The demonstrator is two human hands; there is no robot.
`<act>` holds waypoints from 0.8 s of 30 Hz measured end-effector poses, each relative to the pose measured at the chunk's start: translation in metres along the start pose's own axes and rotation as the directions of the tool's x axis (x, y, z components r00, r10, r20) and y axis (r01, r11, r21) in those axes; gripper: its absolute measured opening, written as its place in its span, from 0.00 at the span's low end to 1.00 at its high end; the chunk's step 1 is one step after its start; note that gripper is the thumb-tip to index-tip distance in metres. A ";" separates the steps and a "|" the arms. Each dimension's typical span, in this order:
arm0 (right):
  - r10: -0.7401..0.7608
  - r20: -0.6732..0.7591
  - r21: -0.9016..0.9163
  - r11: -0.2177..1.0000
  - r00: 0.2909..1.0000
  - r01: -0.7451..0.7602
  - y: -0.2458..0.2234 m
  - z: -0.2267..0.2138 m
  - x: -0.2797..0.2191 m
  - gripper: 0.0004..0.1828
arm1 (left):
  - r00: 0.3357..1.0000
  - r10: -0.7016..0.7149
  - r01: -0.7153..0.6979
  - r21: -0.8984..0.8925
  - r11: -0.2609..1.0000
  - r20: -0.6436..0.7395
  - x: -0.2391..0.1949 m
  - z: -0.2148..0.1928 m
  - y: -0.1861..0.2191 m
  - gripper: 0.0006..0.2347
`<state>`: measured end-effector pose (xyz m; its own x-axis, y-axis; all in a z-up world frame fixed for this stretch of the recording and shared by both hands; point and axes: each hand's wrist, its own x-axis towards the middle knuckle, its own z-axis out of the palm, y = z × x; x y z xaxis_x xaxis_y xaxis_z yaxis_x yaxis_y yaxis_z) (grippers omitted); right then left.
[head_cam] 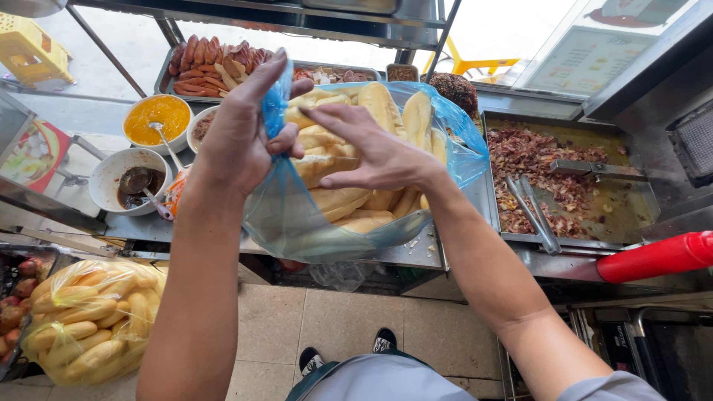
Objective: The person gathers freshly baked baguettes from a metal rack and places them into a blue plastic bag. They then move the bag to a counter, add more bread, and tie the bag closed. Finally, they stack the empty metal racks and open a freezer.
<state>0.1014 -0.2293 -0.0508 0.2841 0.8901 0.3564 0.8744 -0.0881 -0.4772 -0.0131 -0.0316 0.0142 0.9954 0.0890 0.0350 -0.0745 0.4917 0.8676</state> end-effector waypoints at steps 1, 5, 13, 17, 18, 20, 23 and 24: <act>0.094 -0.027 0.046 0.995 0.995 -0.093 0.012 -0.014 -0.017 0.49 | 1.000 -0.005 0.005 -0.018 1.000 -0.015 -0.001 -0.001 0.002 0.22; 0.624 -0.327 -0.206 0.686 0.710 -0.698 0.070 -0.066 -0.078 0.54 | 0.999 -0.026 0.025 -0.017 1.000 -0.035 -0.008 -0.006 0.002 0.18; 0.649 -0.273 0.629 0.679 0.710 -0.379 0.074 -0.100 -0.102 0.17 | 0.998 -0.014 0.018 0.059 0.998 -0.058 -0.003 0.020 0.006 0.17; 0.528 -0.280 0.590 0.754 0.802 -0.291 0.005 -0.118 -0.074 0.15 | 0.999 0.007 -0.011 0.093 0.996 0.046 -0.010 0.026 0.028 0.17; 0.523 -0.313 0.582 0.765 0.793 -0.275 -0.016 -0.122 -0.071 0.15 | 0.996 0.015 -0.024 0.093 0.995 0.093 -0.013 0.026 0.037 0.16; 0.510 -0.384 0.564 0.790 0.770 -0.242 -0.055 -0.125 -0.064 0.15 | 0.978 0.037 -0.053 0.076 0.996 0.206 -0.020 0.026 0.057 0.16; 0.504 -0.557 0.547 0.821 0.661 -0.164 -0.120 -0.131 -0.080 0.15 | 0.912 0.055 -0.085 0.055 0.995 0.406 -0.040 0.034 0.087 0.16; 0.520 -0.598 0.527 0.828 0.610 -0.190 -0.142 -0.129 -0.086 0.15 | 0.878 0.052 -0.091 0.058 0.994 0.476 -0.045 0.041 0.094 0.16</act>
<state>0.0033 -0.3508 0.0903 0.8634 0.2297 0.4493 0.4630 -0.0067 -0.8863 -0.0628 -0.0254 0.1146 0.8984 -0.3086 0.3125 -0.1611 0.4302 0.8882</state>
